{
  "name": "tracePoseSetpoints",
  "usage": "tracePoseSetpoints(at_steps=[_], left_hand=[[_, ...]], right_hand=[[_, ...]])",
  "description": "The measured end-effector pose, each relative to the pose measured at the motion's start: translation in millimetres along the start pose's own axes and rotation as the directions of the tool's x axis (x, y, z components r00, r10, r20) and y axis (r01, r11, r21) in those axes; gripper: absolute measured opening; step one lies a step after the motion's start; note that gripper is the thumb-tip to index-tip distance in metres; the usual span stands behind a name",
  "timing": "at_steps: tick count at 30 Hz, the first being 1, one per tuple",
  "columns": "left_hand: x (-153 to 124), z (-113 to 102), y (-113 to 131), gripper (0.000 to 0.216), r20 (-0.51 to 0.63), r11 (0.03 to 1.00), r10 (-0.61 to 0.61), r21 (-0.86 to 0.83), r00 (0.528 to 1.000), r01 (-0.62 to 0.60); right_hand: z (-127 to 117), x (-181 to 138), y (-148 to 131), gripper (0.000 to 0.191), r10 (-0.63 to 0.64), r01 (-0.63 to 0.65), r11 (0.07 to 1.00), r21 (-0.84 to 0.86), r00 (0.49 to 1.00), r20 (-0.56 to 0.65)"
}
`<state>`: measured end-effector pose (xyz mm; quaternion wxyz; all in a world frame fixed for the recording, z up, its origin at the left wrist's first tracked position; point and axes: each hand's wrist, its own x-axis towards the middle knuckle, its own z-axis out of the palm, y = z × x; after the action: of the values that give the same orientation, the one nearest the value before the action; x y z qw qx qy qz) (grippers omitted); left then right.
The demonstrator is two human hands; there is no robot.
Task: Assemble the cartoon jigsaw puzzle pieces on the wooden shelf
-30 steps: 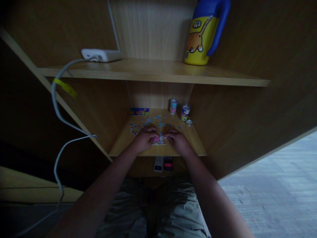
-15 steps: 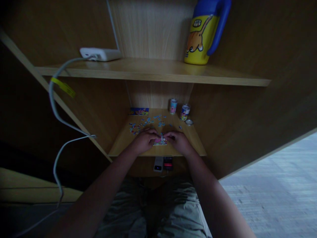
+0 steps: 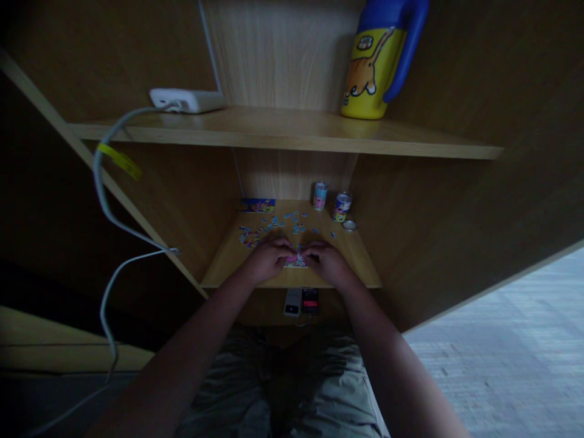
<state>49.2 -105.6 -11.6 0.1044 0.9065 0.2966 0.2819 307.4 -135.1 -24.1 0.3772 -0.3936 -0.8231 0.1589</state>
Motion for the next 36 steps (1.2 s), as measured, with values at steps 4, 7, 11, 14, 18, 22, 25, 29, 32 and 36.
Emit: tracePoseSetpoints(at_steps=[4, 7, 11, 14, 18, 22, 25, 29, 32, 36], left_hand=[[0.5, 0.6, 0.1, 0.036, -0.005, 1.0, -0.004, -0.003, 1.0, 0.004], [0.9, 0.3, 0.7, 0.034, -0.003, 1.0, -0.002, -0.01, 1.0, 0.002], [0.7, -0.2, 1.0, 0.032, -0.001, 1.0, -0.003, -0.003, 1.0, 0.003], [-0.2, 0.1, 0.1, 0.033, -0.002, 1.0, -0.004, 0.008, 1.0, 0.004], [-0.6, 1.5, -1.8, 0.035, -0.002, 1.0, -0.004, -0.008, 1.0, 0.004], [0.0, 1.7, -1.7, 0.035, 0.002, 1.0, -0.012, -0.007, 1.0, 0.012], [0.5, 0.1, 0.1, 0.034, 0.006, 1.0, -0.016, -0.006, 1.0, 0.016], [0.8, -1.8, 1.4, 0.035, 0.013, 1.0, -0.012, -0.01, 1.0, 0.012], [0.8, -1.0, 0.2, 0.032, 0.007, 1.0, -0.008, -0.004, 1.0, 0.008], [0.7, 1.4, -2.1, 0.032, 0.009, 1.0, -0.006, -0.013, 1.0, 0.006]], right_hand=[[0.2, -0.7, 0.5, 0.015, -0.01, 0.01, 1.0, -0.026, 1.0, -0.008], [0.9, -1.3, 1.2, 0.015, 0.008, -0.009, 0.999, -0.043, 1.0, -0.024], [0.4, -2.4, -0.6, 0.012, 0.067, -0.067, 0.998, 0.002, 0.997, -0.025], [-1.9, -3.9, -3.4, 0.011, 0.104, -0.1, 0.99, 0.099, 0.994, -0.037], [-3.6, -5.7, -3.2, 0.015, 0.14, -0.127, 0.978, 0.164, 0.988, -0.066], [-1.8, -6.5, 1.6, 0.017, 0.175, -0.158, 0.965, 0.207, 0.982, -0.066], [-0.9, -6.6, 3.6, 0.018, 0.181, -0.169, 0.966, 0.193, 0.982, -0.046], [-1.5, -5.6, 1.7, 0.014, 0.159, -0.154, 0.979, 0.133, 0.987, -0.026], [-1.8, -4.8, -0.7, 0.014, 0.134, -0.132, 0.986, 0.105, 0.991, -0.013], [-1.8, -5.7, 0.1, 0.013, 0.139, -0.136, 0.983, 0.122, 0.99, -0.018]])
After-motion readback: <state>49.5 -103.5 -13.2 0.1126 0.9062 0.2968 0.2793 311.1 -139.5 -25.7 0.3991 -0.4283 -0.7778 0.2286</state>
